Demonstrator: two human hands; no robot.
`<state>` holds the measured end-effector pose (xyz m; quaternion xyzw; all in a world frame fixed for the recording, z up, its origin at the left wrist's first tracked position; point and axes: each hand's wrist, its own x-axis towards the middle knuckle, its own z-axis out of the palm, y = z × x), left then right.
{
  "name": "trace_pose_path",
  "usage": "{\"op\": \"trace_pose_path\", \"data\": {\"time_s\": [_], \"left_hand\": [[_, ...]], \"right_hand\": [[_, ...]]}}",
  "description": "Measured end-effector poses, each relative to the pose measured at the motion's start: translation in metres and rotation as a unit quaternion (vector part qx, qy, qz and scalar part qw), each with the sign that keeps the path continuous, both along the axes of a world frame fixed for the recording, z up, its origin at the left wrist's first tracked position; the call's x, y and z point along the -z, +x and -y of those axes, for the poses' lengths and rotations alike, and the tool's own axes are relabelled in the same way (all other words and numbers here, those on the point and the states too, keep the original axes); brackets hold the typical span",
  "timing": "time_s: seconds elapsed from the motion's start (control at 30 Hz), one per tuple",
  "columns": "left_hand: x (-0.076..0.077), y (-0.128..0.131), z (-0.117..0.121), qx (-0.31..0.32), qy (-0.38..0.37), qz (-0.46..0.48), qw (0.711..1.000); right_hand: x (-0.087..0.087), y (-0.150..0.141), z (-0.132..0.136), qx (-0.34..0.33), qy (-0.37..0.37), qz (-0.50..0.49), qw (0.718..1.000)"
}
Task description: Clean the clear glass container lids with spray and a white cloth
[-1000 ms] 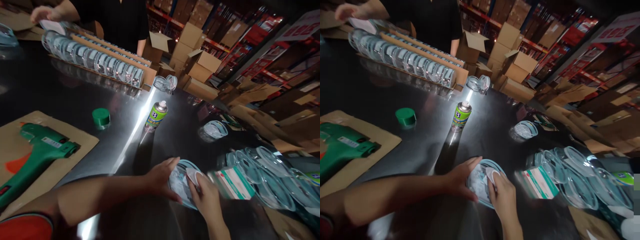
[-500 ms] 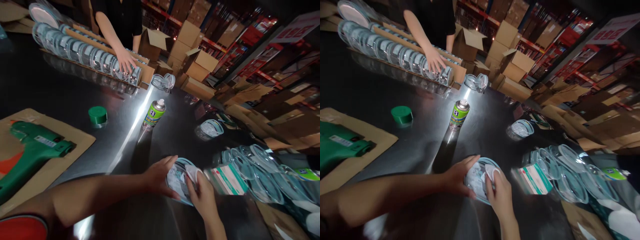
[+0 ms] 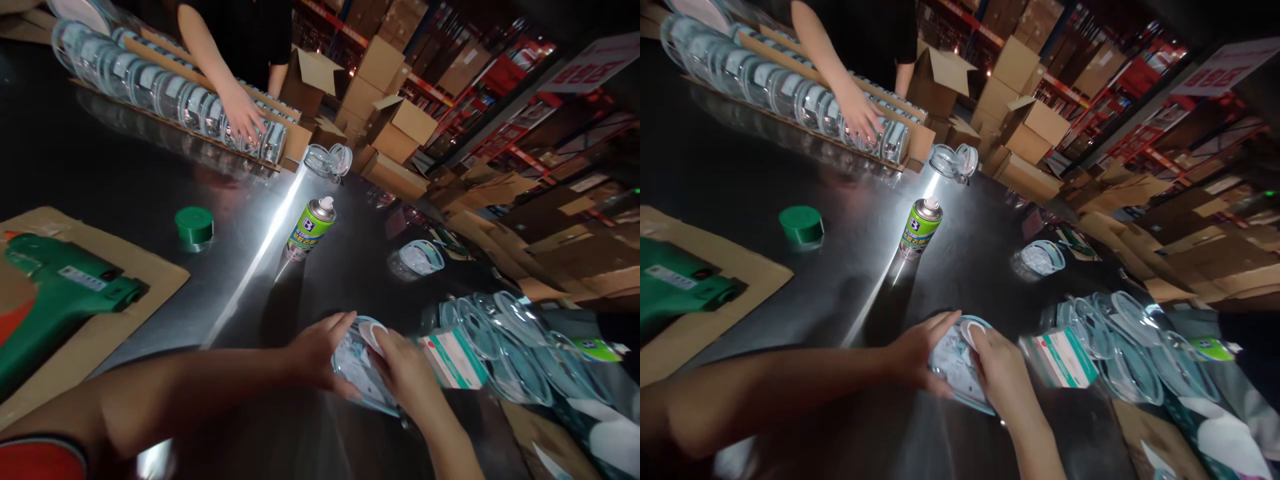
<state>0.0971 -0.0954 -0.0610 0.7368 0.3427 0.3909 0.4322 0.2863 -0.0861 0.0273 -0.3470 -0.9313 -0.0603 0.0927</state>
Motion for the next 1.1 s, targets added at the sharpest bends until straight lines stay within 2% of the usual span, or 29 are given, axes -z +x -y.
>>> {"op": "trace_pose_path", "data": {"time_s": [0.13,0.53,0.63,0.77,0.83,0.97,1.1], "left_hand": [[0.0,0.001,0.001,-0.005,0.005,-0.008,1.0],[-0.001,0.002,0.004,-0.022,0.021,-0.02,0.999],[-0.003,0.001,0.003,-0.018,0.014,-0.027,0.999],[-0.005,-0.001,0.003,-0.002,-0.002,-0.041,0.999],[-0.006,-0.001,0.003,0.001,-0.006,-0.045,0.999],[-0.005,-0.001,0.002,0.011,-0.011,-0.042,0.999],[-0.003,-0.001,0.0,0.02,-0.011,-0.034,0.999]], "right_hand": [[-0.001,-0.004,-0.003,0.019,-0.061,-0.015,0.998],[0.008,0.008,0.004,0.085,-0.121,-0.088,0.985],[0.012,0.015,0.007,0.11,-0.159,-0.143,0.971],[0.023,0.03,0.009,0.166,-0.195,-0.254,0.933],[0.027,0.036,0.009,0.176,-0.207,-0.275,0.922],[0.031,0.036,0.009,0.151,-0.205,-0.257,0.932],[0.026,0.027,0.008,0.117,-0.141,-0.194,0.964]]}}
